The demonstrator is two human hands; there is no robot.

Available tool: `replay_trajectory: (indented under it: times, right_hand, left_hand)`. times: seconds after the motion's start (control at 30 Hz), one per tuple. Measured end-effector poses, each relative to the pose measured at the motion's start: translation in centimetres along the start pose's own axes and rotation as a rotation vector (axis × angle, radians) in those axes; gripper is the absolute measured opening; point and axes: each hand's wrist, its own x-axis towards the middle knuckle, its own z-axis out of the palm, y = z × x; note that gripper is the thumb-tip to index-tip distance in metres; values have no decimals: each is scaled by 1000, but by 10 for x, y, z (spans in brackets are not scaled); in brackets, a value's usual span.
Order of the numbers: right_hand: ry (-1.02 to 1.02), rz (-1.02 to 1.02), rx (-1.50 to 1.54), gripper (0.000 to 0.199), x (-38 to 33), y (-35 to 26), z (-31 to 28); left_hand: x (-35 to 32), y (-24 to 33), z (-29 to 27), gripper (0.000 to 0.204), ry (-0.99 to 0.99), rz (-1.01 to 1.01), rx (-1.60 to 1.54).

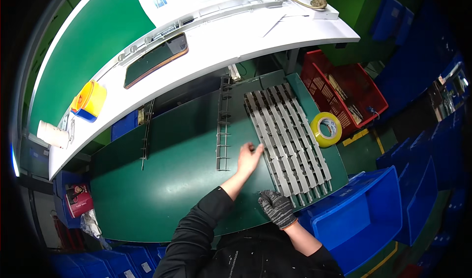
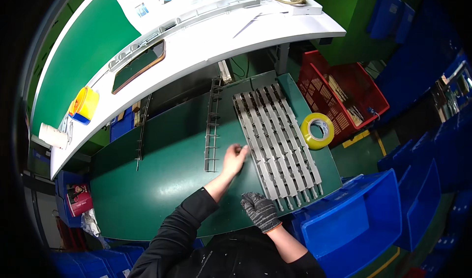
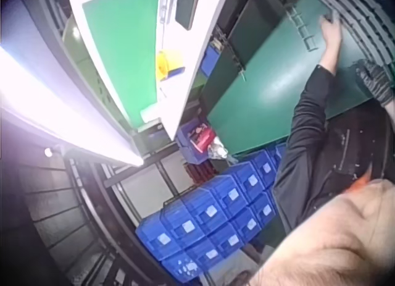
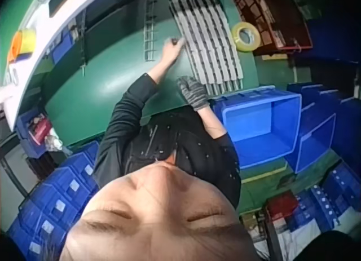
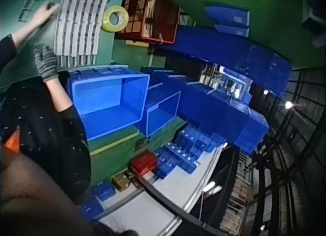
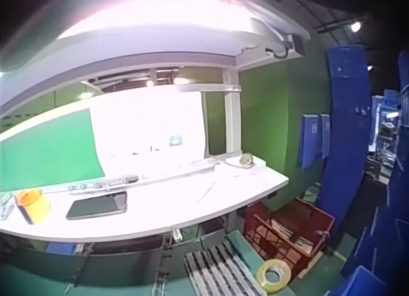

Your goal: The person picks up plastic parts from the workbench, trims excess material from them using a utility knife, and sets them down on the table.

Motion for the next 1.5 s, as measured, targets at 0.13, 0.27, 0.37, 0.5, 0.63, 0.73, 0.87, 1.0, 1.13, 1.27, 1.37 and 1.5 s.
replay_trajectory:
  times: [0.13, 0.27, 0.37, 0.5, 0.63, 0.73, 0.87, 1.0, 1.13, 1.27, 1.37, 1.5]
  right_hand:
    - [-70, 57, -56, 32, 27, 20, 18]
    - [-159, 56, -285, 47, 71, 34, 63]
    - [-78, 69, -310, 59, 115, 4, 87]
    - [-77, -16, -425, 58, 164, -1, 131]
    - [-177, 49, -410, 52, 163, -35, 161]
    - [-181, 81, -452, 49, 147, -17, 165]
    - [-280, 14, -413, 49, 120, -38, 177]
    - [-353, -12, -336, 50, 73, -49, 188]
    - [-454, -129, -397, 54, 18, -59, 181]
    - [-284, 65, -219, 45, -32, -55, 154]
    - [-174, 145, 210, 33, -58, -21, 176]
    - [-549, 316, 372, 30, -62, -52, 164]
  left_hand:
    - [43, -21, -110, 38, 372, 172, 155]
    - [96, -111, -247, 45, 646, -33, 844]
    - [107, -176, -336, 61, 551, -348, 1007]
    - [131, -227, -375, 67, 405, -385, 1026]
    - [120, -275, -424, 62, 84, -271, 566]
    - [102, -232, -346, 57, 56, -117, 767]
    - [19, -182, -306, 61, 30, 15, 868]
    - [-87, -136, -267, 65, 16, 157, 870]
    - [-184, -111, -251, 63, -70, 204, 766]
    - [-206, -128, -266, 50, 132, 180, 574]
    - [-155, -149, -283, 52, 329, 141, 436]
    - [-87, -160, -270, 79, 250, -214, 421]
